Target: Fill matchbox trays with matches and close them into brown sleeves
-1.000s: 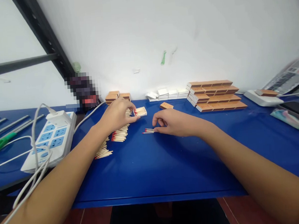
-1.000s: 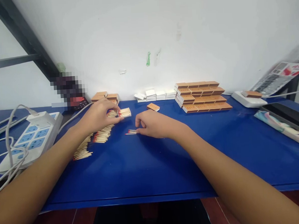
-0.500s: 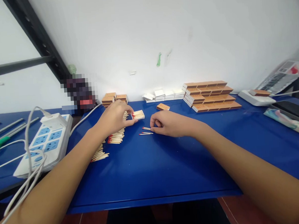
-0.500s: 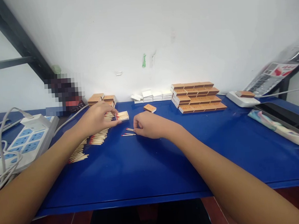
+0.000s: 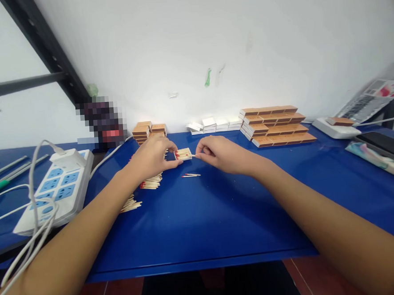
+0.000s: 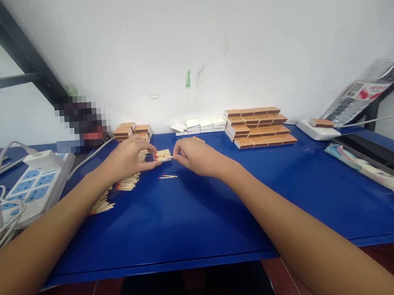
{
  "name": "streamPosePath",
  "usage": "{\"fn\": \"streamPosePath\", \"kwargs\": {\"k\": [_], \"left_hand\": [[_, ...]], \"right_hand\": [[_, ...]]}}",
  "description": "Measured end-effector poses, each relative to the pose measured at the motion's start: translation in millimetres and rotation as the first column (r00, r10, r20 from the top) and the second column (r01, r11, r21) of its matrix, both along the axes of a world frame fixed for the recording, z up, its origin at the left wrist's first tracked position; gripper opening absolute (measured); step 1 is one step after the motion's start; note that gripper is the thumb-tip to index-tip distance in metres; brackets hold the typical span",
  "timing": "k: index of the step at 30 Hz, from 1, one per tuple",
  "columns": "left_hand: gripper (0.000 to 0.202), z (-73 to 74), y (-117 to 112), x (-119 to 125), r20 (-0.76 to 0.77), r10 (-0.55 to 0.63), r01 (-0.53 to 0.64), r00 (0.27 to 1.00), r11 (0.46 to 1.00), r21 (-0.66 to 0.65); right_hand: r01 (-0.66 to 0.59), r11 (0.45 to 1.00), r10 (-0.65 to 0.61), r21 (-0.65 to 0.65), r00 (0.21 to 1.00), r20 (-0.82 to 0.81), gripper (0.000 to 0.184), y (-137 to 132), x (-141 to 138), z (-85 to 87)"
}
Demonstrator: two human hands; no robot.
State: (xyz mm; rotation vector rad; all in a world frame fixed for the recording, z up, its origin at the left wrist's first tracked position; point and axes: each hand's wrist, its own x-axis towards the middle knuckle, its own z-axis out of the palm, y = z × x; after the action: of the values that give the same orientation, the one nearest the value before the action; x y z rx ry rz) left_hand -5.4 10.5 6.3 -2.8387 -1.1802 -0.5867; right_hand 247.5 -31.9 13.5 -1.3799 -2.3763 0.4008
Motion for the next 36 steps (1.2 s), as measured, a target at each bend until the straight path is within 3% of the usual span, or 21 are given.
{"fn": "streamPosePath", "kwargs": {"k": [4, 8, 14, 16, 19, 21, 24, 36], "left_hand": [[0.028, -1.6, -5.0, 5.5, -0.004, -0.036, 0.036, 0.999, 0.999, -0.024], [0.027, -2.4, -8.2, 7.4, 0.023, -0.063, 0.064, 0.998, 0.998, -0.029], [0.026, 1.0, -8.9, 7.3, 0.046, -0.057, 0.059, 0.997, 0.998, -0.034], [0.025, 1.9, -7.9, 6.5, 0.052, -0.052, 0.054, 0.997, 0.998, -0.036], [0.025, 1.3, -4.9, 4.3, 0.047, -0.032, 0.034, 0.998, 0.999, -0.034], [0.027, -0.1, -2.7, 2.8, 0.039, -0.024, 0.025, 0.999, 0.999, -0.027], [0.027, -1.9, -0.7, 1.7, 0.023, -0.017, 0.018, 1.000, 1.000, -0.023], [0.028, 1.0, -3.0, 3.2, 0.004, 0.012, -0.012, 1.000, 0.999, -0.035]], "right_hand": [[-0.022, 0.993, 0.024, 0.116, 1.000, -0.015, 0.010, 1.0, -7.1, -6.3], [-0.070, 0.989, 0.065, 0.129, 0.997, 0.039, 0.009, 1.3, -10.0, -12.5], [-0.051, 0.989, 0.055, 0.138, 0.998, -0.028, 0.011, -1.6, -4.7, -3.3], [-0.079, 0.993, 0.081, 0.085, 0.996, -0.026, 0.015, -3.2, -2.6, -1.9], [-0.128, 0.986, 0.129, -0.106, 0.992, 0.009, 0.024, -5.3, -0.1, -3.3], [-0.126, 0.967, 0.134, -0.223, 0.991, 0.018, 0.020, -6.3, 0.6, -4.3], [-0.101, 0.949, 0.109, -0.299, 0.994, 0.010, 0.012, -7.5, 0.0, -4.2], [-0.055, 0.981, 0.066, -0.188, 0.996, 0.057, 0.013, -1.5, 8.6, -1.5]]}}
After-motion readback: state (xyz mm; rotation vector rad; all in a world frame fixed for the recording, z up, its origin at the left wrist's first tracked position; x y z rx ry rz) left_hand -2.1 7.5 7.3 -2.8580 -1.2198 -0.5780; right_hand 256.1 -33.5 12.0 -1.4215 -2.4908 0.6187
